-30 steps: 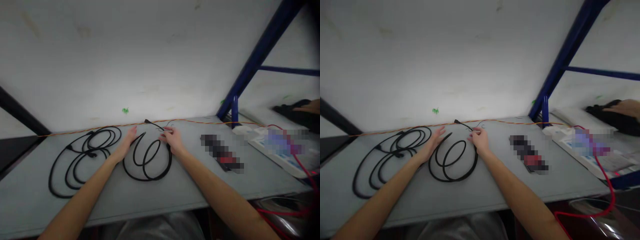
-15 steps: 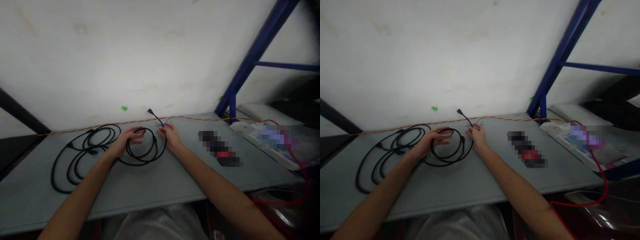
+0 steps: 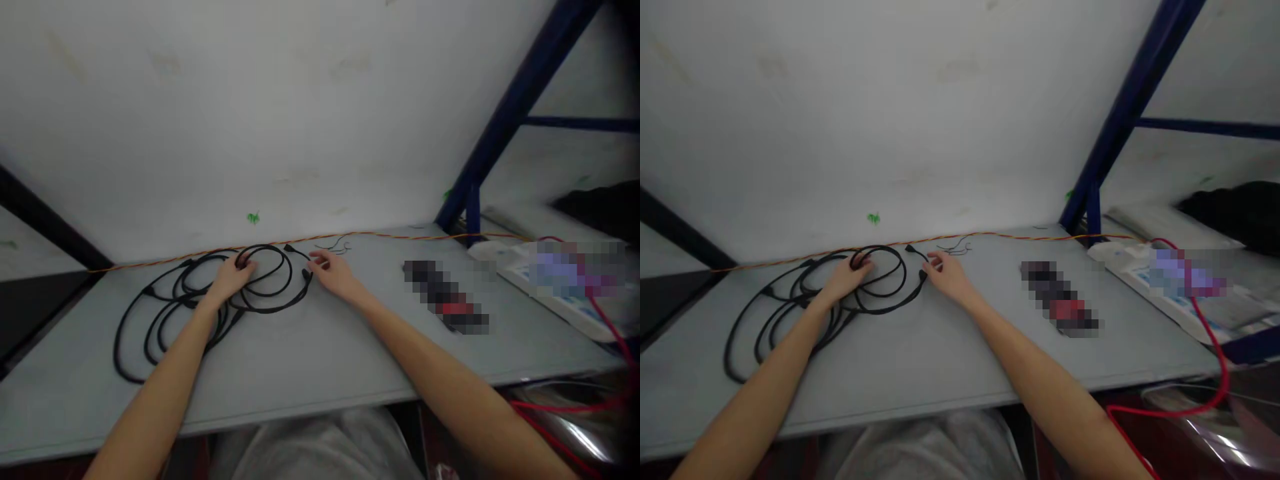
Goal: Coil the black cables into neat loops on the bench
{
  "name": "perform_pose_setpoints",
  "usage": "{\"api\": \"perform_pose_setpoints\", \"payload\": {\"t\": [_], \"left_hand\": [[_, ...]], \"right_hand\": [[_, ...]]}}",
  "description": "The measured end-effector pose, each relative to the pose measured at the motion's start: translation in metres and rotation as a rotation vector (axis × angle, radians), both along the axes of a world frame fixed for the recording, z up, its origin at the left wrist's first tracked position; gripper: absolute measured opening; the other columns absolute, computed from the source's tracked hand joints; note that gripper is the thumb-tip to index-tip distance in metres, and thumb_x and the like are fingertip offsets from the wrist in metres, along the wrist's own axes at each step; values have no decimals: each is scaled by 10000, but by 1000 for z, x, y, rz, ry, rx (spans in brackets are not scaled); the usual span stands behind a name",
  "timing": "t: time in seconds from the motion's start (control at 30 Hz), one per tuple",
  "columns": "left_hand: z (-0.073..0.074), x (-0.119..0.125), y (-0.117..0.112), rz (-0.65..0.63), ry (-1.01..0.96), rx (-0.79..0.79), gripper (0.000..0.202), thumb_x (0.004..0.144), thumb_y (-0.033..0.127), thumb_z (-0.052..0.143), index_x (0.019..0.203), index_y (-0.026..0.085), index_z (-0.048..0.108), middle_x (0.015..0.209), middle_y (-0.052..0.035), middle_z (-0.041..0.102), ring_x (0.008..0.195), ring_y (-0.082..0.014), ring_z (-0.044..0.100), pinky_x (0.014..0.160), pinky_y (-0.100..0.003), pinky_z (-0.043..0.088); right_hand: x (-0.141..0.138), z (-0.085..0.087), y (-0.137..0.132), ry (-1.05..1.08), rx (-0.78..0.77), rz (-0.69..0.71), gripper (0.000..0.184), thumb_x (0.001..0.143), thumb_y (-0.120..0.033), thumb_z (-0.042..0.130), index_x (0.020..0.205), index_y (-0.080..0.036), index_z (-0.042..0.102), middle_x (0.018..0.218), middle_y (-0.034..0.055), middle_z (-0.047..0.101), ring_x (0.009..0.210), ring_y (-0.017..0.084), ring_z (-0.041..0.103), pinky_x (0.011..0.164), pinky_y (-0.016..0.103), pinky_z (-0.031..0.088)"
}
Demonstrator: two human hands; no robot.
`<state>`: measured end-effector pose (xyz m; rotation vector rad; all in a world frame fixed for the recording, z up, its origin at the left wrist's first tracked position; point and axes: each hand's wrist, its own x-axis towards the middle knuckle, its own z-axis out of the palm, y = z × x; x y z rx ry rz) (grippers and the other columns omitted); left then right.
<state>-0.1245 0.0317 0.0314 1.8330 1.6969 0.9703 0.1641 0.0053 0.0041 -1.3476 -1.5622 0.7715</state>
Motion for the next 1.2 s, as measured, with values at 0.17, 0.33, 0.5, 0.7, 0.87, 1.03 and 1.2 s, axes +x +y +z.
{"api": "perform_pose_setpoints", "payload": {"t": [0.17,0.33,0.5,0.7,0.87,1.03,1.2], "left_hand": [[14,10,-13,-41,77,-86,463,710,489,785,1068,194,769,913,-90,774,1017,-360,694,1023,-484,485],[26,23,-31,-309,-98,-209,667,710,466,820,1310,208,688,1131,-100,767,1125,-329,685,1051,-474,509],[41,32,-49,-538,-273,-141,774,737,380,853,1457,289,584,1578,-79,509,1488,-304,433,1266,-478,293],[55,56,-72,-760,-229,-113,700,759,390,861,1420,322,638,1617,-70,453,1548,-360,315,1296,-537,200],[55,74,-91,-889,-43,-139,593,874,484,740,1443,381,607,1659,-5,377,1599,-351,155,1304,-577,61],[40,89,-104,-895,-80,-171,677,921,492,682,1550,344,479,1642,-35,415,1558,-329,302,1301,-540,194],[30,97,-97,-566,-310,-45,489,906,415,693,1361,236,681,1391,-95,677,1345,-337,581,1237,-515,349]], "right_hand": [[-1,-4,-3,-59,0,74,361,862,-194,720,1221,-170,692,985,67,760,753,157,669,751,281,533],[0,-8,-1,-78,24,82,374,857,-163,709,1230,-178,693,1000,59,766,749,147,664,767,284,533],[3,-8,1,-92,42,3,351,849,-172,718,1200,-188,718,1008,66,776,707,151,663,798,315,550],[14,-5,7,-100,34,-53,364,813,-151,732,1176,-175,737,975,72,779,840,198,710,908,362,546],[24,2,12,-61,7,0,314,780,-110,719,1084,-166,774,930,65,784,882,208,719,921,348,545],[30,9,11,46,-60,68,285,768,-122,729,1047,-153,779,888,53,779,661,154,677,688,278,566],[32,12,9,200,-153,91,263,804,-180,756,1065,-148,767,877,69,772,586,129,654,508,213,519]]}}
